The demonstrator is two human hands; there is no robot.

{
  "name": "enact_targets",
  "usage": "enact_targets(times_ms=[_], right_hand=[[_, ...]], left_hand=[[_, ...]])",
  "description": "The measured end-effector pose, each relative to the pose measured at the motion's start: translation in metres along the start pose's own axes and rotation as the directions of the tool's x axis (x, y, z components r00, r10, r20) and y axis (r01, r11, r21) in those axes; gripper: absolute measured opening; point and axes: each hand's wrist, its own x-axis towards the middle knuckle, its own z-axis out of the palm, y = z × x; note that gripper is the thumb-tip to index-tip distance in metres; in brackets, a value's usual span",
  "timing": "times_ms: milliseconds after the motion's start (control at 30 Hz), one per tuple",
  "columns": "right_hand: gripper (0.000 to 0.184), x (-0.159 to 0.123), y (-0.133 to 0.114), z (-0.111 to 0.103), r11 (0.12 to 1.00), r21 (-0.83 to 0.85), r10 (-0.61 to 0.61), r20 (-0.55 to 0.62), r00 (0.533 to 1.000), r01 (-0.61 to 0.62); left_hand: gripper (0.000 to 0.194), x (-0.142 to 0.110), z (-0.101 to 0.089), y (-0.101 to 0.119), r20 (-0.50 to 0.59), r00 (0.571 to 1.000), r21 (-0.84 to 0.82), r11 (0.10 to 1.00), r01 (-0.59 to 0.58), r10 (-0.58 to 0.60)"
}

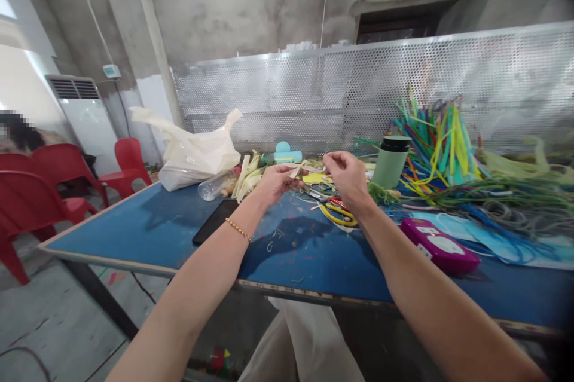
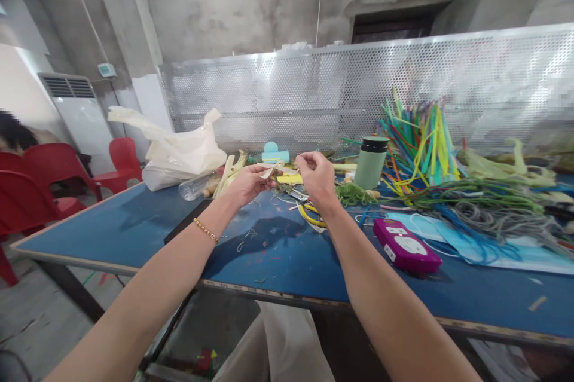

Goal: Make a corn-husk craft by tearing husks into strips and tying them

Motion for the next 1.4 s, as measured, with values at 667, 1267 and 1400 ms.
enact_targets(times_ms=[667, 1267, 1400], right_hand=[[0.027, -0.009, -0.008, 0.004, 0.990, 0.128, 0.020, 0.259, 0.966, -0.055], [0.016, -0.011, -0.007, 0.007, 0.997, 0.067, 0.031, 0.232, 0.972, -0.048], [0.017, -0.010, -0.006, 0.006, 0.995, 0.079, 0.031, 0.255, 0.966, -0.052]], left_hand=[[0.031, -0.004, 0.006, -0.003, 0.181, 0.981, 0.064, 0.994, -0.084, 0.071], [0.024, 0.001, 0.005, -0.014, 0.132, 0.989, 0.053, 0.996, -0.077, 0.069], [0.024, -0.002, 0.006, -0.012, 0.141, 0.988, 0.039, 0.996, -0.074, 0.068]])
